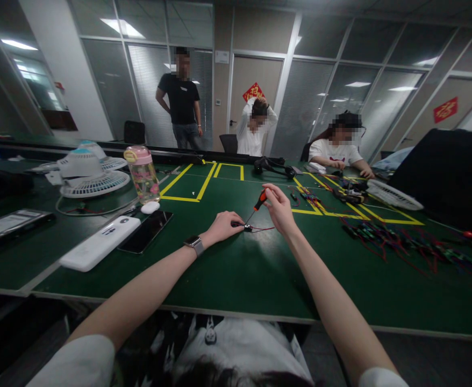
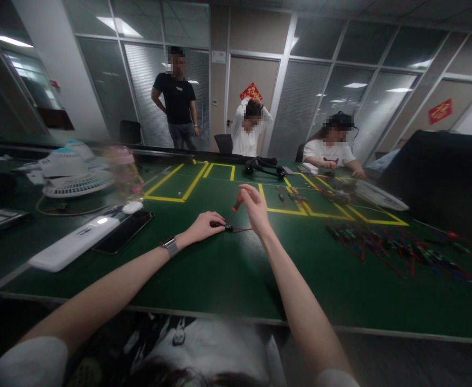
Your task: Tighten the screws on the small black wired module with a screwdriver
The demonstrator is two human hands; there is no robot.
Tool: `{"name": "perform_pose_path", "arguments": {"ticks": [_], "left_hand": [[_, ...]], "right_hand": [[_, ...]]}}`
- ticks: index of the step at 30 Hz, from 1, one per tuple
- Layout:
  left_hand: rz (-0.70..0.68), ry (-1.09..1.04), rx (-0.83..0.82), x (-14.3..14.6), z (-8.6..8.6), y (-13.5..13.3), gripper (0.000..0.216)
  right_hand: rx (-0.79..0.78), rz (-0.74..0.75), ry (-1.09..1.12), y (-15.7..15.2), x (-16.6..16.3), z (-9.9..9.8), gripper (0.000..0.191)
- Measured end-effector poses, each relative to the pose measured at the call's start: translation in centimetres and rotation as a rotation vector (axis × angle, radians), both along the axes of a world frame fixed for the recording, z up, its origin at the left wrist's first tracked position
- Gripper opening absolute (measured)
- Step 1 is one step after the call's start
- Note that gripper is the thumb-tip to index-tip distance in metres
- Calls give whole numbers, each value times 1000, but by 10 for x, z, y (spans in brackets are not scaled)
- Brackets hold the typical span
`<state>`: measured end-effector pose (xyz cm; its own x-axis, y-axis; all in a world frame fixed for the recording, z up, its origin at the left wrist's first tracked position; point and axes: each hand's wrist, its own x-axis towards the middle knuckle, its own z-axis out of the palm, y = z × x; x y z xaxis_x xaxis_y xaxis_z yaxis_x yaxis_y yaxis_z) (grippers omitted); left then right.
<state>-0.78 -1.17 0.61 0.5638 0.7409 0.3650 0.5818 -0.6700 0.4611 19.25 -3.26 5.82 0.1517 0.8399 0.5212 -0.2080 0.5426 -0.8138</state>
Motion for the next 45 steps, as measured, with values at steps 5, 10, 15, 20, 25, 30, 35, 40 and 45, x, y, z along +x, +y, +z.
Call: {"name": "perform_pose_path", "arguments": {"ticks": [5, 10, 15, 20, 25, 30, 35, 40, 45], "left_hand": [[-2, 5, -4, -1, 0, 0, 16], [5, 4, 0, -1, 0, 0, 16], [0, 3, 9, -1, 0, 0, 16], [-3, 3, -3, -1, -1, 1, 15], [7, -1, 7, -1, -4, 3, 15], [11, 7, 11, -1, -4, 3, 15], [7, 6, 2, -1, -3, 3, 14], [10, -2, -4, -1, -4, 3, 14], [7, 3, -10, -1, -2, 1, 15]], "right_hand": [[6, 3, -55, -1, 0, 1, 35], [9, 56, -55, -5, -5, 3, 45], [7, 4, -106, -4, -4, 3, 38], [30, -37, -102, -3, 0, 2, 35], [14, 13, -35, -2, 0, 1, 40], [-22, -11, -15, -2, -1, 0, 40], [17, -29, -79, -3, -1, 0, 35], [24, 37, -21, -3, -2, 1, 39], [-42, 40, 24, -3, -1, 2, 36]]}}
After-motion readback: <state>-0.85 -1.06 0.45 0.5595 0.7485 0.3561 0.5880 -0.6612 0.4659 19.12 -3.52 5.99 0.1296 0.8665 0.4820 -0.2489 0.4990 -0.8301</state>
